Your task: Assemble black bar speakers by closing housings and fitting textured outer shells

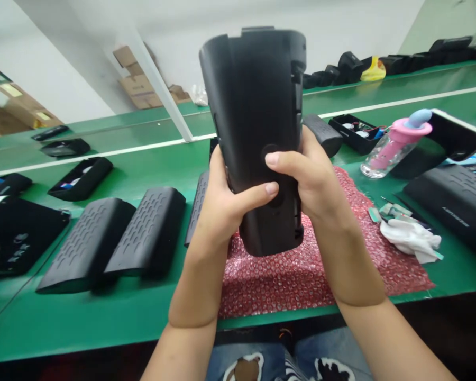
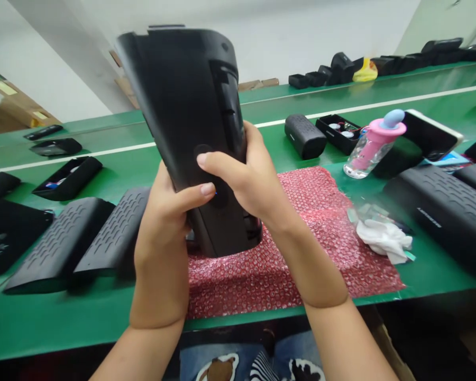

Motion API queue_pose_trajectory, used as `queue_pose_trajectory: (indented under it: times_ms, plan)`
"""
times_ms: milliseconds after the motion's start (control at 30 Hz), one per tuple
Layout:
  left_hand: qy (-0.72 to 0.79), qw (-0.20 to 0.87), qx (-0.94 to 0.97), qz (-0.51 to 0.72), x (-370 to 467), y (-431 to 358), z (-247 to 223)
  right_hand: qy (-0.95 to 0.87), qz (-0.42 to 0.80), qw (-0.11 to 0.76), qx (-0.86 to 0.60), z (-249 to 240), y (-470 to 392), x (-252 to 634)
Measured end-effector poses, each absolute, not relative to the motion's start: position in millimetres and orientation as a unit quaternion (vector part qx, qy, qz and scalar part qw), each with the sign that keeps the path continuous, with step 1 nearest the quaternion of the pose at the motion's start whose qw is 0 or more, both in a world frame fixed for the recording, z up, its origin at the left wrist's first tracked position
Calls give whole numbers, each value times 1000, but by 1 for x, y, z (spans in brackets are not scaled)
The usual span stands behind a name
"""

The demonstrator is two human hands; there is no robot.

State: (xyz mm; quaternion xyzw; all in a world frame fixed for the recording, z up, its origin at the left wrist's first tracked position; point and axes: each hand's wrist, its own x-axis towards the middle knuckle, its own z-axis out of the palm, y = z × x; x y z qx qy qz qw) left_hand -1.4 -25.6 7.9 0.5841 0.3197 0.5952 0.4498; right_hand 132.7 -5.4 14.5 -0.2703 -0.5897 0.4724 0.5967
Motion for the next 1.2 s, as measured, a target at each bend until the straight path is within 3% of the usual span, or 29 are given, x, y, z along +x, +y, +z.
queue_pose_trajectory:
  times_ms: [1200]
  plan:
    - [266,459,658,534,-16,-28,10,-512,473,667,-264,15,-30,124]
